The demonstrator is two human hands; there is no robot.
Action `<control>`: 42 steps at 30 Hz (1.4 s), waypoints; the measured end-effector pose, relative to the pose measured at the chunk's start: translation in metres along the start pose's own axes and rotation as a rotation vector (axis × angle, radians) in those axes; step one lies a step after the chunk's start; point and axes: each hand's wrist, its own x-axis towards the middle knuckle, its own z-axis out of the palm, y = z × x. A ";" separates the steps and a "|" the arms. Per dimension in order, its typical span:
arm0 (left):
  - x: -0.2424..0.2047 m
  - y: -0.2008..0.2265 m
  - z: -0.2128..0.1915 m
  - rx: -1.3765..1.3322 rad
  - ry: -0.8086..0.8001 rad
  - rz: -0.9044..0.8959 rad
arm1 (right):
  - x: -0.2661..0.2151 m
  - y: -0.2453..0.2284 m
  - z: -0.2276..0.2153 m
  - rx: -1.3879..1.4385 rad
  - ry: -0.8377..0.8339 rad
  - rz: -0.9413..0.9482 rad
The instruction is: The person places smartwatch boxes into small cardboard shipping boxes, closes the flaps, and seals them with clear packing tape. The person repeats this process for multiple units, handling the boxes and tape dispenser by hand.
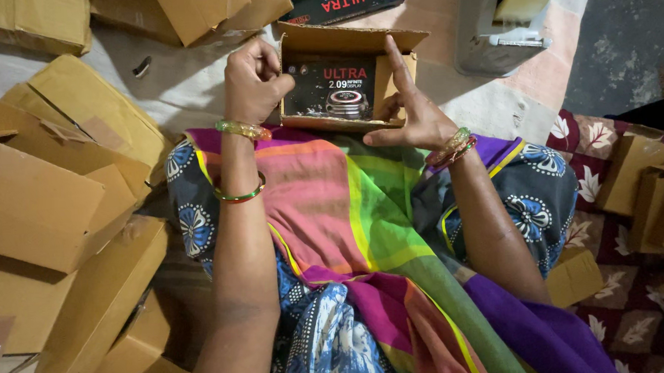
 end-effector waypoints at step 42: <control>0.003 -0.016 0.015 0.094 -0.138 -0.148 | 0.001 0.051 -0.026 0.252 0.226 0.070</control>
